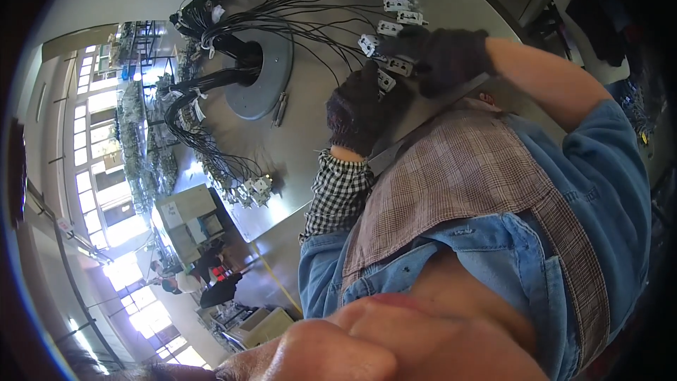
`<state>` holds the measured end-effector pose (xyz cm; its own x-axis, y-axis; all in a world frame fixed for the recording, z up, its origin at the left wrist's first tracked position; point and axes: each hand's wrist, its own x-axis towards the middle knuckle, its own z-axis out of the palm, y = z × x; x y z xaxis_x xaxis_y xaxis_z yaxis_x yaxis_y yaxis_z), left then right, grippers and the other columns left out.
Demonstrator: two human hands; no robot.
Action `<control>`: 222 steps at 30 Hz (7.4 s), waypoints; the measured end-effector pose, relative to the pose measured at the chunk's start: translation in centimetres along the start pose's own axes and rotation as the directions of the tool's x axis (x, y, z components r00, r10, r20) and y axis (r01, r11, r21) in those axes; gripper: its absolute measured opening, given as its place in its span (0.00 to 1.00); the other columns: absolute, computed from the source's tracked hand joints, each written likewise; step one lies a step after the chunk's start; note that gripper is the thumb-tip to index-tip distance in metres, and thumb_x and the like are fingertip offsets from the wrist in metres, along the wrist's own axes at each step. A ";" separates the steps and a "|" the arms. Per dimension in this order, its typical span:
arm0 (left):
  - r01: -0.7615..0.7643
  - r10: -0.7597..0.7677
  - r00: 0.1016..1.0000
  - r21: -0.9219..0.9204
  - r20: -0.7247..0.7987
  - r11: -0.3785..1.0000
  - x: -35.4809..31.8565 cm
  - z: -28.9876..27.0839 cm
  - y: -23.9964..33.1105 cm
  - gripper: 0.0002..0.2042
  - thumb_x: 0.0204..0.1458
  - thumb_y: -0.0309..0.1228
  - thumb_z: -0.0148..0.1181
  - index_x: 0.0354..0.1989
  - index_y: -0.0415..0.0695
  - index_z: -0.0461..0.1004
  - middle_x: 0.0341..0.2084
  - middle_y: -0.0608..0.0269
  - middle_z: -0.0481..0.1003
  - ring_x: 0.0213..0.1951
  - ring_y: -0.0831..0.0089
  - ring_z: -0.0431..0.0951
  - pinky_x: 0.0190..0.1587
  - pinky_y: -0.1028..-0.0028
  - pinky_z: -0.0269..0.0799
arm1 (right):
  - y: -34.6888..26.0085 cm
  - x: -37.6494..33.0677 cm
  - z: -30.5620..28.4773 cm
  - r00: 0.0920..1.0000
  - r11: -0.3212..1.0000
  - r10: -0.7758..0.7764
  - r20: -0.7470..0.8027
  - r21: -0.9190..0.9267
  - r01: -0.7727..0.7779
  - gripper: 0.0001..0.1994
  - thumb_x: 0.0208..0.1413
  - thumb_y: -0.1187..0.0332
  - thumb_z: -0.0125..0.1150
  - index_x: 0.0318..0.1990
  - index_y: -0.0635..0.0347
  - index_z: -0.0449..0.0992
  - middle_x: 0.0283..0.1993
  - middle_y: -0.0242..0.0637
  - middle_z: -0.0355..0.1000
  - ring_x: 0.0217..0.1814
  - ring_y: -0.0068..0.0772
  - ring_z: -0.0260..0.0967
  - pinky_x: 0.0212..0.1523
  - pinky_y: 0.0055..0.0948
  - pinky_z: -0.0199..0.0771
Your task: The person rotates the wire harness carousel and attaches electrical switch components to the wire terminals by hand.
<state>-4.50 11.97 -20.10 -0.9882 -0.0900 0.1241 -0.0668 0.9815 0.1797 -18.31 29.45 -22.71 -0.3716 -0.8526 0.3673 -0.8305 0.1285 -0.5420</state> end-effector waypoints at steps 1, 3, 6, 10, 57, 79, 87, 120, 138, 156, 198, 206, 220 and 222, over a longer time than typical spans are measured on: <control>0.018 -0.018 1.000 -0.002 0.001 1.000 -0.2 -0.1 0.1 0.27 0.50 0.54 0.66 0.44 0.42 0.75 0.31 0.50 0.78 0.34 0.53 0.81 0.34 0.57 0.76 | -0.2 1.1 -2.0 0.965 0.982 0.189 0.179 -0.035 -0.186 0.32 0.58 0.64 0.60 0.72 0.38 0.61 0.56 0.50 0.73 0.50 0.53 0.77 0.50 0.47 0.79; -0.027 0.028 0.999 0.029 -0.031 0.999 0.1 0.0 0.9 0.28 0.49 0.55 0.66 0.45 0.41 0.75 0.31 0.49 0.77 0.34 0.52 0.81 0.34 0.57 0.76 | -0.9 2.8 -4.0 0.943 0.947 0.303 0.140 -0.158 -0.281 0.27 0.57 0.58 0.62 0.65 0.49 0.70 0.50 0.47 0.79 0.50 0.51 0.78 0.53 0.47 0.77; -0.004 0.011 0.986 0.042 -0.165 0.999 1.5 1.0 3.1 0.29 0.47 0.56 0.67 0.42 0.40 0.76 0.30 0.49 0.76 0.34 0.53 0.80 0.34 0.57 0.76 | 0.2 5.6 -0.4 0.988 0.980 -0.020 -0.152 -0.196 -0.010 0.21 0.58 0.63 0.59 0.60 0.44 0.75 0.45 0.41 0.79 0.46 0.49 0.78 0.48 0.46 0.78; 0.173 -0.143 0.968 0.139 -0.204 0.975 2.0 2.7 3.1 0.27 0.46 0.59 0.67 0.31 0.42 0.78 0.27 0.50 0.75 0.31 0.53 0.79 0.32 0.57 0.75 | 1.1 8.7 1.1 0.967 0.952 -0.003 0.256 -0.296 0.081 0.17 0.56 0.62 0.59 0.54 0.46 0.78 0.42 0.38 0.80 0.45 0.48 0.78 0.44 0.46 0.78; -0.016 0.002 0.994 -0.130 -0.109 0.991 0.5 -0.5 1.7 0.20 0.47 0.48 0.67 0.39 0.44 0.79 0.27 0.51 0.78 0.29 0.53 0.81 0.30 0.58 0.76 | -1.4 -0.4 -2.1 0.987 0.981 -0.150 -0.055 -0.132 0.142 0.25 0.52 0.67 0.67 0.59 0.56 0.71 0.55 0.41 0.73 0.56 0.45 0.72 0.57 0.45 0.72; 0.073 -0.069 0.985 0.020 -0.155 0.997 -0.1 1.0 3.1 0.27 0.48 0.52 0.67 0.46 0.40 0.74 0.32 0.53 0.73 0.31 0.55 0.78 0.31 0.57 0.72 | 2.9 3.1 -0.8 0.874 0.808 -0.485 0.046 -0.359 0.467 0.39 0.33 0.51 0.79 0.56 0.51 0.72 0.61 0.40 0.69 0.66 0.48 0.66 0.66 0.46 0.69; 0.087 -0.088 0.996 -0.088 -0.016 0.992 -0.3 0.0 2.8 0.31 0.43 0.51 0.70 0.48 0.40 0.73 0.35 0.53 0.73 0.37 0.53 0.78 0.36 0.56 0.74 | 3.6 6.1 -5.5 0.835 0.969 -0.208 0.509 0.227 0.103 0.35 0.55 0.51 0.66 0.67 0.57 0.66 0.72 0.42 0.62 0.75 0.43 0.57 0.75 0.38 0.58; 0.265 -0.260 0.942 -0.003 -0.212 0.964 2.9 2.3 7.2 0.28 0.44 0.51 0.72 0.44 0.41 0.73 0.34 0.54 0.77 0.36 0.55 0.79 0.38 0.59 0.75 | 9.6 6.5 -4.3 0.636 0.643 -0.673 0.378 -0.125 0.756 0.30 0.54 0.55 0.53 0.64 0.56 0.66 0.54 0.38 0.70 0.56 0.39 0.69 0.59 0.42 0.71; 0.267 -0.268 0.962 -0.023 -0.045 0.963 2.4 1.3 5.1 0.27 0.44 0.58 0.69 0.39 0.45 0.75 0.29 0.55 0.79 0.30 0.56 0.82 0.30 0.59 0.77 | 8.5 8.3 -3.2 0.588 0.683 -0.675 0.446 0.076 0.726 0.20 0.53 0.58 0.58 0.49 0.60 0.76 0.34 0.41 0.73 0.37 0.43 0.74 0.35 0.44 0.72; 0.327 -0.323 0.932 0.002 0.166 0.945 3.6 0.0 5.8 0.32 0.39 0.59 0.74 0.41 0.41 0.77 0.32 0.53 0.80 0.34 0.57 0.83 0.37 0.60 0.79 | 7.1 7.8 -4.0 0.653 0.778 -0.585 0.482 0.106 0.619 0.35 0.46 0.43 0.69 0.55 0.60 0.75 0.37 0.44 0.76 0.38 0.43 0.77 0.36 0.41 0.78; 0.453 -0.442 0.883 0.043 -0.158 0.890 6.2 2.4 11.5 0.27 0.44 0.53 0.69 0.44 0.46 0.72 0.31 0.57 0.78 0.37 0.53 0.79 0.51 0.51 0.70 | 16.7 9.0 -11.8 0.867 0.931 -0.332 0.370 0.278 0.238 0.33 0.51 0.62 0.71 0.67 0.44 0.69 0.71 0.35 0.64 0.76 0.43 0.59 0.70 0.39 0.69; 0.467 -0.467 0.874 -0.030 -0.135 0.884 5.1 1.4 11.6 0.25 0.45 0.52 0.69 0.45 0.48 0.75 0.32 0.56 0.80 0.38 0.52 0.81 0.48 0.54 0.72 | 18.4 8.8 -11.6 0.820 0.887 -0.458 0.344 0.237 0.396 0.33 0.53 0.65 0.71 0.67 0.43 0.68 0.73 0.38 0.60 0.72 0.43 0.63 0.64 0.39 0.75; 0.435 -0.434 0.879 -0.042 -0.196 0.899 4.0 2.0 10.8 0.25 0.43 0.51 0.71 0.44 0.48 0.76 0.31 0.57 0.80 0.36 0.53 0.81 0.46 0.56 0.73 | 13.4 4.0 -9.7 0.777 0.827 -0.553 0.300 0.081 0.557 0.32 0.51 0.65 0.67 0.66 0.54 0.67 0.65 0.42 0.69 0.55 0.45 0.77 0.48 0.34 0.81; 0.439 -0.439 0.879 -0.046 -0.186 0.897 3.8 1.8 10.8 0.25 0.43 0.51 0.71 0.44 0.48 0.76 0.31 0.57 0.80 0.36 0.54 0.81 0.46 0.56 0.73 | 12.3 3.2 -9.2 0.821 0.871 -0.478 0.311 0.043 0.490 0.31 0.52 0.65 0.67 0.65 0.54 0.68 0.64 0.41 0.70 0.56 0.45 0.77 0.48 0.34 0.81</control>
<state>-9.23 22.55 -19.41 -0.8137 -0.5415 0.2114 -0.4871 0.8336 0.2604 -33.53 32.96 -21.26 0.2208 -0.9193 0.3258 -0.8871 -0.3282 -0.3246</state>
